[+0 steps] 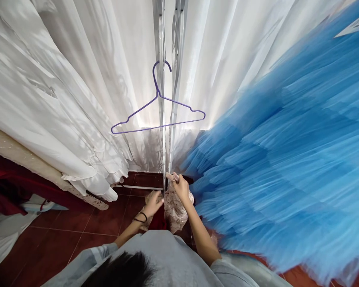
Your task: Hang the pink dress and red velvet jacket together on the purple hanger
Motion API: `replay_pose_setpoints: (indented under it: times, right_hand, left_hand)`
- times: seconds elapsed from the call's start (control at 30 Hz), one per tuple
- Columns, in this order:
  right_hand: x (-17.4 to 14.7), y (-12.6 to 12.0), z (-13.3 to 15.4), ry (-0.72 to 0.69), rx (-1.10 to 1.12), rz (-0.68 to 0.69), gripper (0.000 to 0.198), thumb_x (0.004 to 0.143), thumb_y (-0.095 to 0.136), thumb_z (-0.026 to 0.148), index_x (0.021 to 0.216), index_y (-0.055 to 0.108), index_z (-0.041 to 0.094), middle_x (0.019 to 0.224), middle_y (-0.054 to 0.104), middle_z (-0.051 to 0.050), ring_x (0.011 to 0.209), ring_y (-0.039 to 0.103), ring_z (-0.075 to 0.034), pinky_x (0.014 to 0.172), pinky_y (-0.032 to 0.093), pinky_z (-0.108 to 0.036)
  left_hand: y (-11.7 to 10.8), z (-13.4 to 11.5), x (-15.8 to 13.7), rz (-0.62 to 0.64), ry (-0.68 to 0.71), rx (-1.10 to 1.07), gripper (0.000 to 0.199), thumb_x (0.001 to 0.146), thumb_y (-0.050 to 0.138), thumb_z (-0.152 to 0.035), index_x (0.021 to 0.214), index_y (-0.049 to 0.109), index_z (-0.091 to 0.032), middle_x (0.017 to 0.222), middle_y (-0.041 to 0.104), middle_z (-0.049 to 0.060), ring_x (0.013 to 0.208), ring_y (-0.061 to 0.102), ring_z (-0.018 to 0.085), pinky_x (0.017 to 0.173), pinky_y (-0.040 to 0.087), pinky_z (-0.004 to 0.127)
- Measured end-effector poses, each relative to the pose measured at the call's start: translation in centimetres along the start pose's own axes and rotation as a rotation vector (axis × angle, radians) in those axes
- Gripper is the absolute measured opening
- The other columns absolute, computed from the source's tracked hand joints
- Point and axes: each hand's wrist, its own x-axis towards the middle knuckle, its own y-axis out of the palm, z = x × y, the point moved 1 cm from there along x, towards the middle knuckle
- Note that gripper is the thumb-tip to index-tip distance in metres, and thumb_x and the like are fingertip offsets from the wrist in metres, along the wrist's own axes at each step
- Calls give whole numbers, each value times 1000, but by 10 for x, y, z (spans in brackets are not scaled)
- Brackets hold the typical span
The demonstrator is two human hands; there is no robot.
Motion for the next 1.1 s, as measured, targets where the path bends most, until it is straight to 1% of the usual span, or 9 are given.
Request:
replay_pose_setpoints:
  times: [0.13,0.23,0.33,0.53,0.7,0.83,0.97,1.03,1.1]
  right_hand:
    - [1,1,32,-116,92,104,16,71,49,26,69,33,23,61,48,2,57,39,-13,58,25,-26]
    - [16,-10,36,-121,220,185,17,66,54,27,65,38,22,58,46,3,57,38,-12,57,26,-24]
    - [34,-32,17,-44,386,191,22,65,60,37,64,48,20,59,52,2,60,45,-13,57,33,-23]
    - [39,-95,-57,168,475,-71,37,62,57,45,82,64,15,71,66,-5,64,57,-18,59,47,-29]
    - [55,-144,-79,140,177,-181,30,62,49,30,75,71,13,61,66,-5,61,57,-18,58,44,-28]
    - [86,-201,-26,-69,136,-354,28,70,51,26,81,73,12,66,68,-4,62,59,-17,60,47,-28]
    - [72,-254,50,-224,447,-687,24,82,61,34,93,70,15,77,66,-3,66,60,-14,68,54,-32]
    - [54,-258,70,-214,674,-641,23,81,68,37,92,68,16,79,65,-2,66,59,-12,67,54,-28]
    - [39,-244,72,-116,881,-473,25,75,74,35,90,68,17,80,66,-1,65,59,-11,63,52,-25]
  left_hand:
    - [27,-55,29,83,220,181,27,69,81,-17,93,71,-17,100,70,6,95,62,19,92,45,28]
    - [33,-73,40,22,163,106,17,68,80,-19,68,64,-15,68,62,0,69,57,14,75,46,26]
    - [12,-69,38,-103,83,-10,18,71,76,-18,67,59,-15,63,58,-1,64,57,13,70,47,25]
    - [-56,-47,11,-342,-91,-229,13,89,51,-9,81,52,-19,76,64,0,74,65,10,84,52,28]
    - [-37,-74,24,-263,-220,-252,15,91,52,-9,80,60,-15,77,66,8,72,67,18,80,55,36]
    - [4,-170,36,-176,25,-318,9,93,58,-19,85,62,-17,84,69,4,81,68,14,83,55,28]
    - [5,-261,-17,27,743,-347,17,88,67,-29,104,64,-24,102,72,-2,105,68,14,94,55,28]
    - [-11,-269,-46,-7,865,-395,16,88,67,-30,103,65,-25,108,73,-4,118,63,15,99,53,27]
    - [-32,-251,-58,-103,776,-480,15,90,59,-29,101,68,-24,113,73,-3,128,58,15,102,52,26]
